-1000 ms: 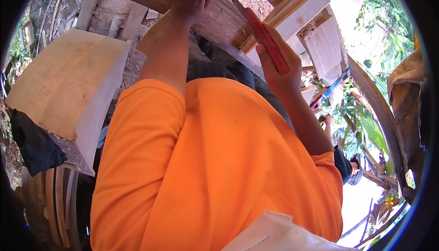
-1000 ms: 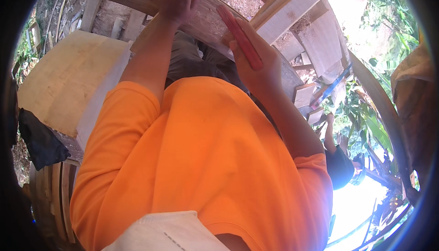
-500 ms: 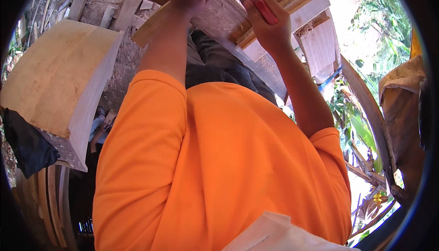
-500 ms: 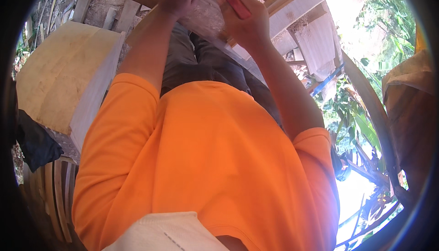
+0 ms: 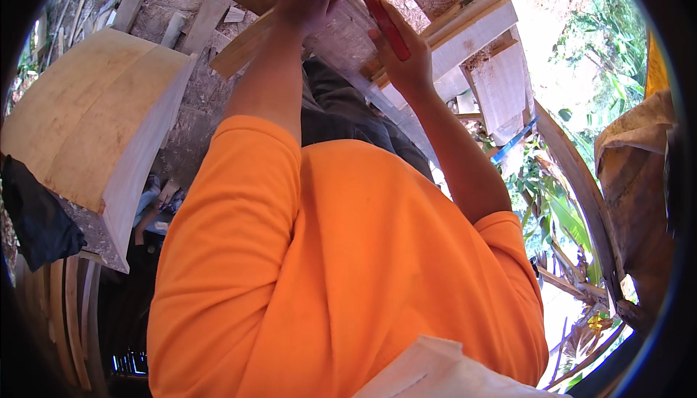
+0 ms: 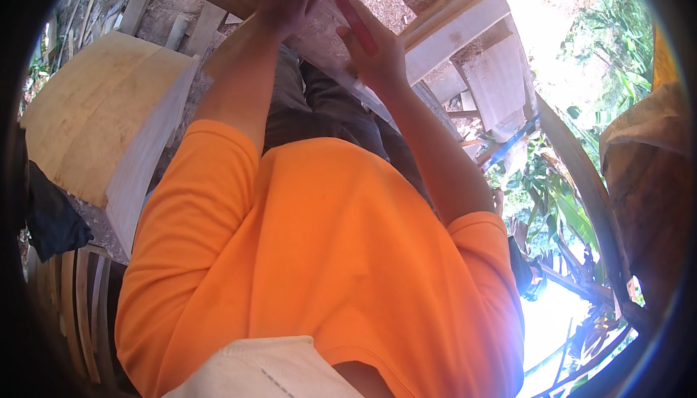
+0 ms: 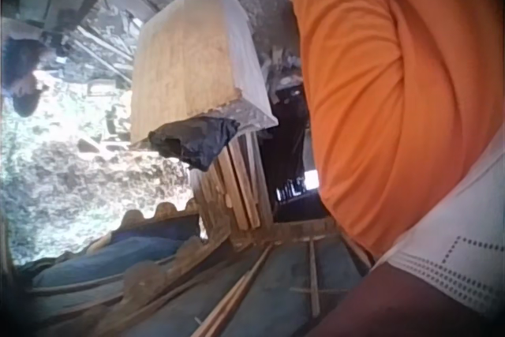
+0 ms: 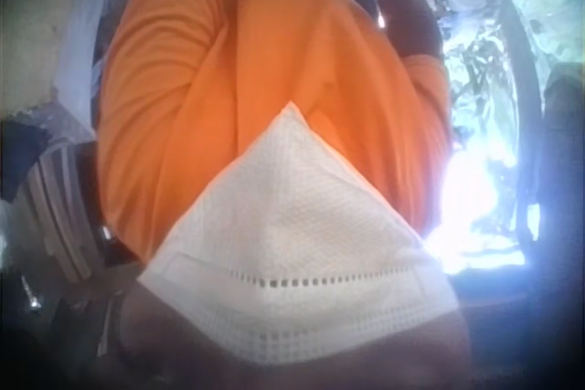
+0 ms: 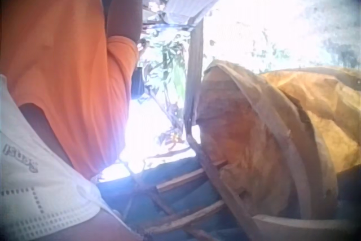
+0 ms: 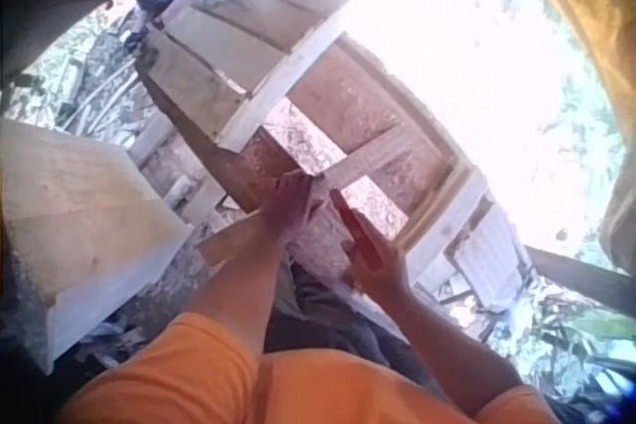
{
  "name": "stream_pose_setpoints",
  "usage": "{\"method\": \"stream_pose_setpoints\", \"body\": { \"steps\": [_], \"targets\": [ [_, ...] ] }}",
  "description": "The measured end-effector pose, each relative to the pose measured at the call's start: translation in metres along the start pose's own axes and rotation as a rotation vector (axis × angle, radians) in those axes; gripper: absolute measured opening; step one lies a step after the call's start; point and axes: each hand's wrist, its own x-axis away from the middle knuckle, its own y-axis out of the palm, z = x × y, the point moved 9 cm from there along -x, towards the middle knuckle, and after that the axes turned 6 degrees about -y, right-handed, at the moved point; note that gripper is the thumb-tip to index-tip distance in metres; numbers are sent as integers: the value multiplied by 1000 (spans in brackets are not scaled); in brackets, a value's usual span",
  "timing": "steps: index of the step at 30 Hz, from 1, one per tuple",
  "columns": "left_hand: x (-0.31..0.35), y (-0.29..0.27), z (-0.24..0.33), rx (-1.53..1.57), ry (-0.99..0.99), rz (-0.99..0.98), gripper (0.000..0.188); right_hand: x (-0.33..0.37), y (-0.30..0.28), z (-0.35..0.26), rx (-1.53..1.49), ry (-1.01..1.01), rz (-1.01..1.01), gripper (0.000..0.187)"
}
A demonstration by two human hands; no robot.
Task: The person saws a wooden plank using a hand saw, then lifts and moves the cut piece. They continue to handle and position other wooden planks on a workbench while others work nearby.
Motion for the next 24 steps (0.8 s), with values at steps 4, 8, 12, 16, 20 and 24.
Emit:
{"method": "stream_pose_setpoints", "body": {
  "steps": [4,8,12,16,20,24],
  "targets": [
    [9,4,-4,105,64,134,58,9,-2,21,-49,-7,-11,53],
    [7,2,-7,146,44,135,52,-3,-9,8,-34,0,3,54],
    [-6,-17,7,171,75,112,47,-7,-22,-10,-22,-64,44,53],
    [-12,-27,19,155,62,168,48,-7,-37,-14,-34,-112,30,52],
    [-7,-21,23,156,24,193,52,-14,-36,-2,-82,-127,-9,54],
    [-9,-2,14,148,-5,110,57,-10,-33,12,-73,-81,-6,56]
  ]
}}
